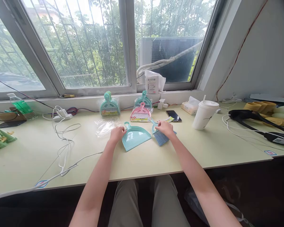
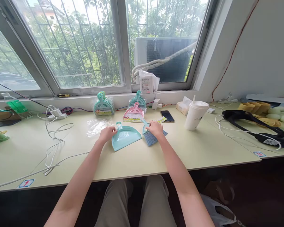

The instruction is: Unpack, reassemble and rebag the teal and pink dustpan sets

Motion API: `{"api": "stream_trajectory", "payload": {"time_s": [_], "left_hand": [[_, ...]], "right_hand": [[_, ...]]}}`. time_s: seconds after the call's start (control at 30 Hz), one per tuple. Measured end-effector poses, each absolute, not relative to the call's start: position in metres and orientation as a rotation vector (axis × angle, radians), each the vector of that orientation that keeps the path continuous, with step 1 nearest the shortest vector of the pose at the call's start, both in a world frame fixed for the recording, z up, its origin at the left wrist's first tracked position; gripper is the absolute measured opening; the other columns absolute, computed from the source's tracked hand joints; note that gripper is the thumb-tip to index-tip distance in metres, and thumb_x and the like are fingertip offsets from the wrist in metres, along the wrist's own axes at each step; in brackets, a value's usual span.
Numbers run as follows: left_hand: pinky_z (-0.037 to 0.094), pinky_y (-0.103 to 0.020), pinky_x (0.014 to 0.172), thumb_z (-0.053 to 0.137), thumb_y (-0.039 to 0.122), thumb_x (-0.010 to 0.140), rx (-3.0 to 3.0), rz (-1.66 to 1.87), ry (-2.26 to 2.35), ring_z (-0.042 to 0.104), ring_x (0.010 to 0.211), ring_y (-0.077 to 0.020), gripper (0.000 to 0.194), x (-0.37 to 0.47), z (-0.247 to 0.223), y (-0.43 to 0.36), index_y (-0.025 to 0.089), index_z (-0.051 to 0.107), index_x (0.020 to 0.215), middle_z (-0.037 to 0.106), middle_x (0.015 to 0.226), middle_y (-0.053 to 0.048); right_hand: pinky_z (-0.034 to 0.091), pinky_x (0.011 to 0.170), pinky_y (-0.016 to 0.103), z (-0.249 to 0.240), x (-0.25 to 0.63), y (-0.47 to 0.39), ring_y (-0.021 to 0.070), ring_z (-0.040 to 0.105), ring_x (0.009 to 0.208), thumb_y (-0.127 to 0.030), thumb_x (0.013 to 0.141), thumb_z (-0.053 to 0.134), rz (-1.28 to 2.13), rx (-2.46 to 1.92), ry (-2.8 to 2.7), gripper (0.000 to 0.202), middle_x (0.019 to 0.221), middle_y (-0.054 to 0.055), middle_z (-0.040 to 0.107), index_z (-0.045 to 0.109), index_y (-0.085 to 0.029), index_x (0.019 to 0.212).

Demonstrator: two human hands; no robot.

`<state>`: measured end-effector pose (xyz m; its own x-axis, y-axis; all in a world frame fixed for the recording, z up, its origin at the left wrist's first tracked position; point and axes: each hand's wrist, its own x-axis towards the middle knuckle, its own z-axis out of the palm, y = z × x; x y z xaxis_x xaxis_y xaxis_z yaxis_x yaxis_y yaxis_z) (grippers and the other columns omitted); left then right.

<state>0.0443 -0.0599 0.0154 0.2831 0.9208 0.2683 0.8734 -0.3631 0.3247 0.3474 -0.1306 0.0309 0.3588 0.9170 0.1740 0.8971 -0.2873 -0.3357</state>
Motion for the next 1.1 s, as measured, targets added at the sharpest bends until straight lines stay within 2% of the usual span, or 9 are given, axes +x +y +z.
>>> {"api": "stream_trajectory", "payload": {"time_s": [0.1, 0.2, 0.27, 0.33, 0.47, 0.6, 0.73, 0.83, 1.1], "left_hand": [[0.038, -0.031, 0.065, 0.05, 0.037, 0.082, 2.435, 0.512, 1.63, 0.061, 0.078, -0.0248, 0.025, 0.052, 0.018, -0.067, 0.022, 0.061, 0.065, 0.066, 0.074, -0.008], [0.036, -0.029, 0.062, 0.045, 0.044, 0.087, 2.484, 0.449, 1.465, 0.059, 0.071, -0.0206, 0.037, 0.071, 0.021, -0.083, 0.02, 0.058, 0.062, 0.063, 0.068, -0.005], [0.037, -0.027, 0.063, 0.042, 0.052, 0.09, 2.571, 0.451, 1.202, 0.058, 0.068, -0.0176, 0.045, 0.086, 0.021, -0.096, 0.019, 0.057, 0.063, 0.062, 0.067, -0.003], [0.039, -0.026, 0.066, 0.042, 0.054, 0.092, 2.638, 0.496, 0.908, 0.059, 0.071, -0.0158, 0.044, 0.101, 0.02, -0.11, 0.02, 0.061, 0.072, 0.065, 0.075, -0.002], [0.045, -0.03, 0.076, 0.057, 0.044, 0.088, 2.909, 0.703, 0.715, 0.059, 0.096, -0.0207, 0.027, 0.111, 0.02, -0.119, 0.021, 0.064, 0.1, 0.065, 0.103, -0.007], [0.042, -0.038, 0.091, 0.066, 0.031, 0.083, 3.243, 0.733, 0.722, 0.054, 0.108, -0.0258, 0.035, 0.1, 0.021, -0.106, 0.02, 0.059, 0.116, 0.059, 0.119, -0.011], [0.043, -0.035, 0.083, 0.058, 0.017, 0.086, 3.381, 0.643, 0.73, 0.054, 0.103, -0.0238, 0.025, 0.094, 0.016, -0.096, 0.019, 0.06, 0.112, 0.06, 0.114, -0.01], [0.043, -0.033, 0.079, 0.052, 0.01, 0.088, 3.443, 0.591, 0.722, 0.055, 0.099, -0.0223, 0.025, 0.097, 0.011, -0.097, 0.018, 0.06, 0.11, 0.061, 0.111, -0.01], [0.042, -0.033, 0.082, 0.045, 0.006, 0.09, 3.489, 0.648, 0.664, 0.055, 0.102, -0.022, 0.027, 0.1, 0.007, -0.097, 0.017, 0.062, 0.107, 0.061, 0.111, -0.011]], "right_hand": [[0.041, 0.072, 0.026, 0.034, 0.335, -0.133, 0.0205, 0.064, 0.096, -0.04, 0.077, 0.061, 0.127, -2.115, -1.656, 0.022, 0.102, 0.005, 0.071, 0.068, -0.022, 0.088], [0.041, 0.073, 0.026, 0.033, 0.317, -0.137, 0.02, 0.063, 0.095, -0.039, 0.079, 0.062, 0.133, -1.991, -1.817, 0.019, 0.102, 0.005, 0.07, 0.067, -0.022, 0.086], [0.041, 0.075, 0.027, 0.03, 0.309, -0.14, 0.0204, 0.062, 0.098, -0.036, 0.08, 0.063, 0.098, -1.905, -1.914, 0.016, 0.103, 0.005, 0.07, 0.066, -0.021, 0.087], [0.041, 0.077, 0.027, 0.028, 0.307, -0.141, 0.0202, 0.062, 0.099, -0.032, 0.08, 0.064, 0.093, -1.819, -1.991, 0.014, 0.103, 0.004, 0.069, 0.065, -0.021, 0.089], [0.04, 0.074, 0.025, 0.03, 0.317, -0.142, 0.0182, 0.062, 0.096, -0.028, 0.078, 0.065, 0.219, -1.727, -2.053, 0.014, 0.107, 0.002, 0.068, 0.066, -0.023, 0.091], [0.04, 0.072, 0.025, 0.032, 0.322, -0.141, 0.0183, 0.062, 0.094, -0.034, 0.076, 0.07, 0.292, -1.729, -2.048, 0.015, 0.104, 0.001, 0.068, 0.067, -0.022, 0.084], [0.039, 0.071, 0.026, 0.031, 0.316, -0.141, 0.0178, 0.061, 0.091, -0.036, 0.075, 0.073, 0.318, -1.672, -2.069, 0.016, 0.098, 0.0, 0.069, 0.068, -0.022, 0.082], [0.038, 0.068, 0.025, 0.03, 0.315, -0.141, 0.0165, 0.06, 0.084, -0.036, 0.072, 0.075, 0.348, -1.638, -2.076, 0.017, 0.094, 0.0, 0.069, 0.068, -0.022, 0.079], [0.037, 0.068, 0.025, 0.03, 0.321, -0.139, 0.0155, 0.057, 0.081, -0.037, 0.07, 0.076, 0.424, -1.625, -2.07, 0.018, 0.091, 0.001, 0.068, 0.071, -0.021, 0.076]]}}
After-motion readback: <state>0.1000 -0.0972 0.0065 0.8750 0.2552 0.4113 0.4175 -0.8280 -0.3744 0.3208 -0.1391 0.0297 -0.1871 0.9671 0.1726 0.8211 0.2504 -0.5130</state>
